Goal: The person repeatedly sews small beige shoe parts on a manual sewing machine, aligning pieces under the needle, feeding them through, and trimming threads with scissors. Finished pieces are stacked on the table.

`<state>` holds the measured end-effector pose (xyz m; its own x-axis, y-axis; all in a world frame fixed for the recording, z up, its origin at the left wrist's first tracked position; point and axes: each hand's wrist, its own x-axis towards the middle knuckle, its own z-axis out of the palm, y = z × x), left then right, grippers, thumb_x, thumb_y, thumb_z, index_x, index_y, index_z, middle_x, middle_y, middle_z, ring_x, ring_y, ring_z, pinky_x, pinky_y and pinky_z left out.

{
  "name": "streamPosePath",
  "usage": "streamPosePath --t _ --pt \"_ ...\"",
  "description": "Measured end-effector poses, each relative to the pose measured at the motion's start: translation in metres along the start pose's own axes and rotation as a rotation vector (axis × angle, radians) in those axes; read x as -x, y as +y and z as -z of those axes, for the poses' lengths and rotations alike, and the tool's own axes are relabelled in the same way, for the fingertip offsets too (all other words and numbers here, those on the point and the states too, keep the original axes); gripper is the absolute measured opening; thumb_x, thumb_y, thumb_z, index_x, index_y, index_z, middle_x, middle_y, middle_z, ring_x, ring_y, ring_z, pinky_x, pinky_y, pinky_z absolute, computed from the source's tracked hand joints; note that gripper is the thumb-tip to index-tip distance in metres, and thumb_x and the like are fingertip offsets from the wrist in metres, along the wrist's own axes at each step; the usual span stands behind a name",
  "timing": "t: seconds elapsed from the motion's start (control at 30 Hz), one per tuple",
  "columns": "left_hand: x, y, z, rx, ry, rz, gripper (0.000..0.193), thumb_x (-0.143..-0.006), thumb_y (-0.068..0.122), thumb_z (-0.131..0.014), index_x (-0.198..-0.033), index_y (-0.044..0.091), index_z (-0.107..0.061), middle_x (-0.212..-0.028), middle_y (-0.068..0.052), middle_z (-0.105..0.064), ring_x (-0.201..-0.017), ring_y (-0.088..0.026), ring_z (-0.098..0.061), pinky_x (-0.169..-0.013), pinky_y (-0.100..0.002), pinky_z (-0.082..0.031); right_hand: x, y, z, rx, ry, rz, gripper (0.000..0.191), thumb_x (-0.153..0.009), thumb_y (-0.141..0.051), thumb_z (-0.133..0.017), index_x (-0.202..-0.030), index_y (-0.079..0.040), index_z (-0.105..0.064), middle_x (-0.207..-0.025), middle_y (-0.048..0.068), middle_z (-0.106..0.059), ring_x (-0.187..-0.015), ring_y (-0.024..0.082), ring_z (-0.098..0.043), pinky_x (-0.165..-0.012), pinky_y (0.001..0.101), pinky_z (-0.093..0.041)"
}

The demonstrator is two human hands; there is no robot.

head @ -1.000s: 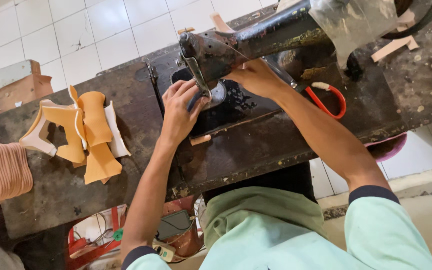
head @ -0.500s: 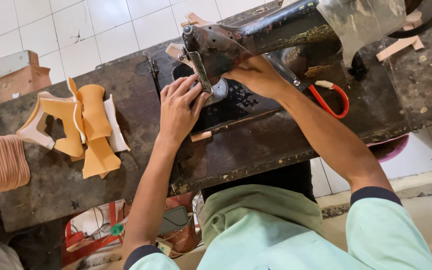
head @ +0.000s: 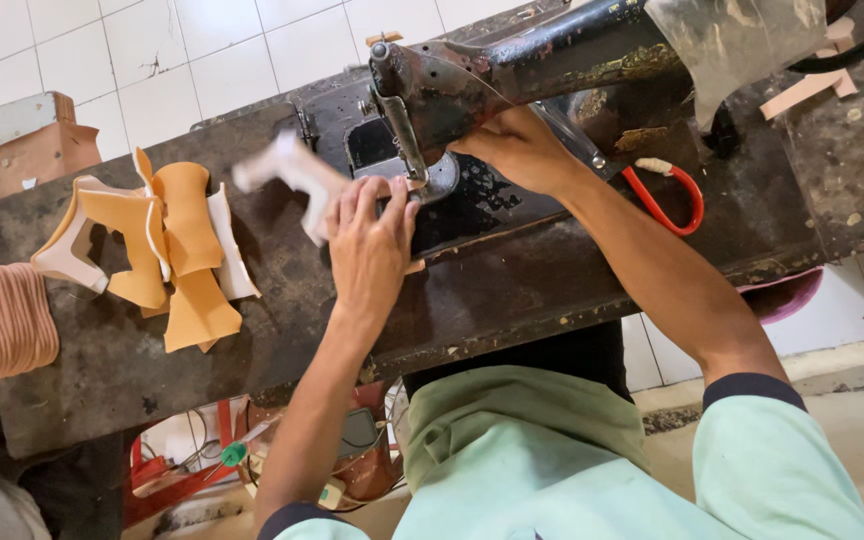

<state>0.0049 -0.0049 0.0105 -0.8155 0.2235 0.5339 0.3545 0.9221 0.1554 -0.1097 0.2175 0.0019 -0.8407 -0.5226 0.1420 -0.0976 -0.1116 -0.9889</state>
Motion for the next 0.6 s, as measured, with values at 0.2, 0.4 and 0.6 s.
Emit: streamPosePath --t 0.2,0.4,0.6 --pt "0.003 0.012 0.004 0.018 -0.048 0.042 0.033 -0.100 0.022 -0.069 -0.127 0.003 -0.068 -0.114 -0.012 -0.062 -0.113 -0.031 -0.058 -0.101 -0.046 -0.044 -0.001 0.002 -0.001 -0.061 -0.009 0.057 0.020 -0.103 -0.014 -0.068 -0.122 -0.007 -0.071 -0.109 -0.004 -0.073 -0.099 0.004 -0.067 -0.084 0.0257 -0.055" --pt "-0.001 0.023 0.013 0.106 -0.131 0.103 0.037 -0.099 0.019 -0.068 -0.130 -0.001 -0.067 -0.109 -0.016 -0.060 -0.103 -0.035 -0.057 -0.090 -0.045 -0.047 0.000 0.005 0.005 0.249 0.086 -0.129 0.017 -0.098 -0.022 -0.071 -0.096 -0.006 -0.077 -0.062 -0.005 -0.052 -0.057 0.006 -0.044 -0.053 0.0300 -0.031" --pt "-0.005 0.025 0.019 0.313 -0.193 0.117 0.038 -0.096 0.015 -0.069 -0.126 -0.008 -0.065 -0.111 -0.022 -0.058 -0.103 -0.039 -0.057 -0.089 -0.046 -0.049 0.000 -0.005 0.009 0.925 -0.019 -0.261 0.049 -0.105 -0.037 -0.071 -0.079 0.004 -0.070 -0.057 0.013 -0.053 -0.051 0.023 -0.047 -0.054 0.0380 -0.039"
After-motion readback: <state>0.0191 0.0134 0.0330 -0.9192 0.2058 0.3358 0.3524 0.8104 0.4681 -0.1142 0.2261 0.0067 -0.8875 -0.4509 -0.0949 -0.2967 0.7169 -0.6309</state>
